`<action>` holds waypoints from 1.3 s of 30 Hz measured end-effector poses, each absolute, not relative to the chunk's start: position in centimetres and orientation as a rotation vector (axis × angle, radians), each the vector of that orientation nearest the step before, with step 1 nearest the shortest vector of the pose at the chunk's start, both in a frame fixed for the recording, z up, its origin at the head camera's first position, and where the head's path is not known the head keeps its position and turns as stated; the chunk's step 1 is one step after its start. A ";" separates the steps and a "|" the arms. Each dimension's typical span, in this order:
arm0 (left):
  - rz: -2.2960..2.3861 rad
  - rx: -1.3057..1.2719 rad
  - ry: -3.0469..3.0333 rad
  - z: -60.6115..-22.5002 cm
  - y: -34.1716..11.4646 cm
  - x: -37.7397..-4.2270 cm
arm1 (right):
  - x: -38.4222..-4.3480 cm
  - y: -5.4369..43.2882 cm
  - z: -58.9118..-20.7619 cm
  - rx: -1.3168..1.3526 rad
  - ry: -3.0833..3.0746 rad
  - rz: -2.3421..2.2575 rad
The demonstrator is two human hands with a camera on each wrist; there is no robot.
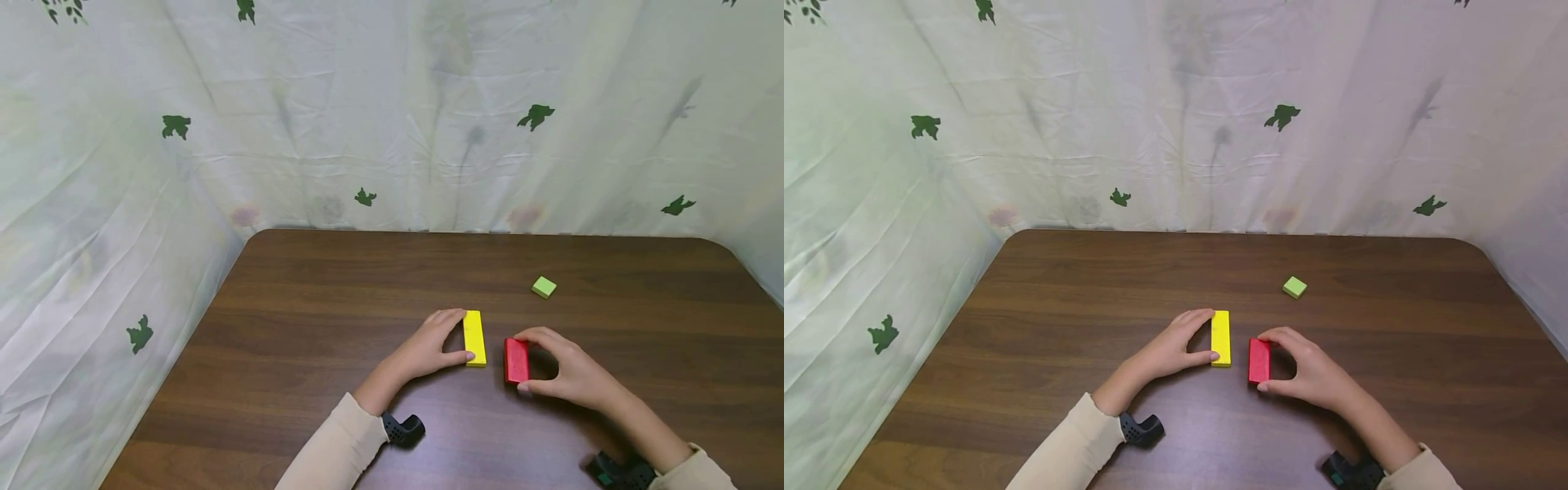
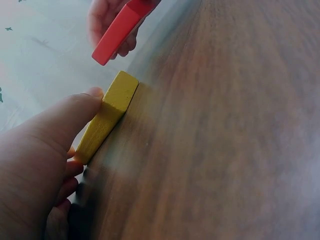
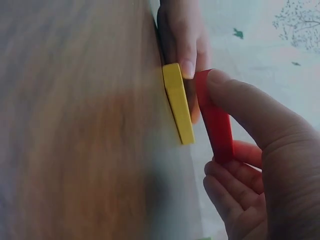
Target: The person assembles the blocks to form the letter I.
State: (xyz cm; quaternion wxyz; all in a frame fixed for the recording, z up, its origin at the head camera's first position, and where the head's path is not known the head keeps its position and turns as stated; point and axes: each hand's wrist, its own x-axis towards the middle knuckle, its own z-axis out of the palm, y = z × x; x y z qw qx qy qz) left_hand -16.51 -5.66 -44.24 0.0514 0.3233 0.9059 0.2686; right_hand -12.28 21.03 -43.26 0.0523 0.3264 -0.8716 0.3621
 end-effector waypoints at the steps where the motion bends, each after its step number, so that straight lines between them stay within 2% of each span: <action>1: 0.819 0.982 2.756 -44.2 -5.7 -16.5 | -12.2 20.9 -43.3 1.002 -2.649 1.100; 18: 0.838 0.984 2.755 -44.3 -5.7 -16.4 | -11.3 19.0 -43.4 1.191 -2.531 1.126; 39: 0.845 0.978 2.750 -44.3 -5.7 -16.5 | -10.2 17.4 -43.8 1.211 -2.605 1.125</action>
